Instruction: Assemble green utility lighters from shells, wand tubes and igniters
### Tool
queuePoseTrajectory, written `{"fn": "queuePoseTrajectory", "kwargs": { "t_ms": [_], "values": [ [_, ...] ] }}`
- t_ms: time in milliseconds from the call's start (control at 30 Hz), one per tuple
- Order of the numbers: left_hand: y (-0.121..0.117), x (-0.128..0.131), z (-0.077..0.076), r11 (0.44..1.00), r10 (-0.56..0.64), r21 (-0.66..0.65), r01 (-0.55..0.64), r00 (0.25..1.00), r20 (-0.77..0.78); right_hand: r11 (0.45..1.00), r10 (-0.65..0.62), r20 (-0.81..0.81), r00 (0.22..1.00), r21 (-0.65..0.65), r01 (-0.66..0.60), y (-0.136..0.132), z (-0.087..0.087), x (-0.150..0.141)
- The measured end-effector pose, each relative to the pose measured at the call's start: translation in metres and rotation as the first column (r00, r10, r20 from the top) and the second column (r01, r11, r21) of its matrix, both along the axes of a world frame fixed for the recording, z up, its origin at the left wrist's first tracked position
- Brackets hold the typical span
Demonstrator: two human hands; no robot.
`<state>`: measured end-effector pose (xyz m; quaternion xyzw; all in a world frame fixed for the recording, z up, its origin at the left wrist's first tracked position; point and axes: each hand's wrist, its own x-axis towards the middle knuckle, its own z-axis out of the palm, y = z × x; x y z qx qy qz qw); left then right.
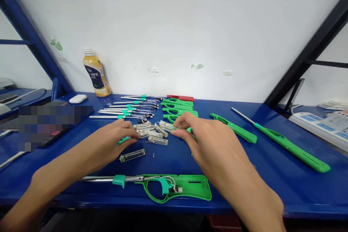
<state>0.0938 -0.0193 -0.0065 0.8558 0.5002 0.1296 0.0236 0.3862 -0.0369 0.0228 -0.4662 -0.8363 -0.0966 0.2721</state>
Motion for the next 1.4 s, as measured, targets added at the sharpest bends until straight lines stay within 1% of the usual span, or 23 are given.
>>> {"fn": "queuePoseTrajectory", "kwargs": {
  "t_ms": [33, 100, 233, 333, 467, 567, 700, 800, 1000, 1267, 1400],
  "values": [
    [0.001, -0.001, 0.000, 1.000, 0.006, 0.002, -0.006, 1.000, -0.004, 1.000, -0.009, -0.058, 0.998, 0.003, 0.010, -0.002, 0.000, 0.005],
    [0.004, -0.008, 0.001, 0.999, 0.033, 0.018, -0.033, 0.999, -0.006, 1.000, -0.024, -0.102, 0.994, 0.002, 0.025, -0.004, -0.001, 0.013],
    [0.011, -0.029, 0.006, 0.994, 0.094, 0.062, -0.093, 0.996, -0.008, 0.998, -0.028, -0.096, 0.995, -0.058, 0.022, 0.000, -0.005, 0.021],
    [0.013, -0.037, 0.008, 0.991, 0.119, 0.063, -0.117, 0.992, -0.033, 0.996, -0.023, -0.110, 0.994, -0.084, 0.014, 0.004, -0.004, 0.023],
    [0.016, -0.034, 0.007, 0.987, 0.161, 0.038, -0.158, 0.982, -0.096, 0.994, 0.015, -0.125, 0.992, -0.109, -0.029, 0.005, -0.002, 0.021],
    [0.019, -0.028, 0.003, 0.983, 0.185, 0.018, -0.184, 0.974, -0.135, 0.992, 0.014, -0.139, 0.990, -0.123, -0.032, 0.005, -0.002, 0.018],
    [0.021, -0.027, 0.000, 0.979, 0.202, 0.002, -0.205, 0.968, -0.149, 0.990, 0.020, -0.146, 0.989, -0.138, -0.040, 0.005, -0.002, 0.016],
    [0.020, -0.034, 0.002, 0.978, 0.207, -0.005, -0.210, 0.969, -0.131, 0.990, 0.014, -0.153, 0.988, -0.134, -0.035, 0.004, -0.002, 0.015],
    [0.012, -0.046, 0.012, 0.967, 0.249, -0.035, -0.251, 0.966, -0.064, 0.992, -0.004, -0.160, 0.987, -0.122, -0.016, 0.002, -0.006, 0.012],
    [0.013, -0.039, 0.006, 0.953, 0.283, -0.102, -0.284, 0.959, -0.023, 0.985, 0.020, -0.172, 0.985, -0.168, -0.050, 0.003, -0.002, 0.009],
    [0.012, -0.039, 0.006, 0.957, 0.271, -0.115, -0.266, 0.962, 0.028, 0.986, 0.026, -0.164, 0.986, -0.161, -0.053, 0.004, -0.001, 0.007]
  ]
}}
